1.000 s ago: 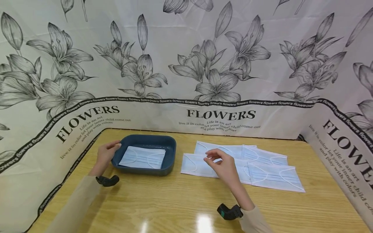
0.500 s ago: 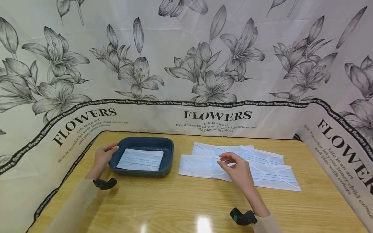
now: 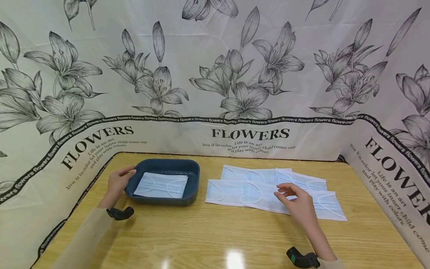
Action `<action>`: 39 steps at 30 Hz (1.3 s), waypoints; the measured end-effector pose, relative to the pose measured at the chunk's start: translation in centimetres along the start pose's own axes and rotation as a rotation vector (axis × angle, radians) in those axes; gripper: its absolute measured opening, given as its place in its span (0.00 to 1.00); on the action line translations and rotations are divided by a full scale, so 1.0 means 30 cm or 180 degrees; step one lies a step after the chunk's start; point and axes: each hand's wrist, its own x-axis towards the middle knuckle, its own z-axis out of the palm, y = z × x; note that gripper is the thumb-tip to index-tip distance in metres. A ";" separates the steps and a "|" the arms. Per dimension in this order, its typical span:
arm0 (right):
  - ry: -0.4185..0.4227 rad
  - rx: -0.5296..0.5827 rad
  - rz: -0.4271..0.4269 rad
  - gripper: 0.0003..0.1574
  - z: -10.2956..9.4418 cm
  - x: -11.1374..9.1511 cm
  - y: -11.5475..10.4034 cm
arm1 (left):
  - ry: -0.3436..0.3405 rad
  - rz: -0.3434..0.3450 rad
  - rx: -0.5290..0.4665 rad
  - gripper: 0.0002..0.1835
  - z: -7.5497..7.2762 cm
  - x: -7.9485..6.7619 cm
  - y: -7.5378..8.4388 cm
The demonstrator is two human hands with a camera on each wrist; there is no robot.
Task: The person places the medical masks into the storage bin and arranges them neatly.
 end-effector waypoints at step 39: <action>0.0000 -0.0308 0.1200 0.36 -0.272 -0.012 0.337 | 0.0115 0.0011 -0.0006 0.21 0.006 0.010 -0.011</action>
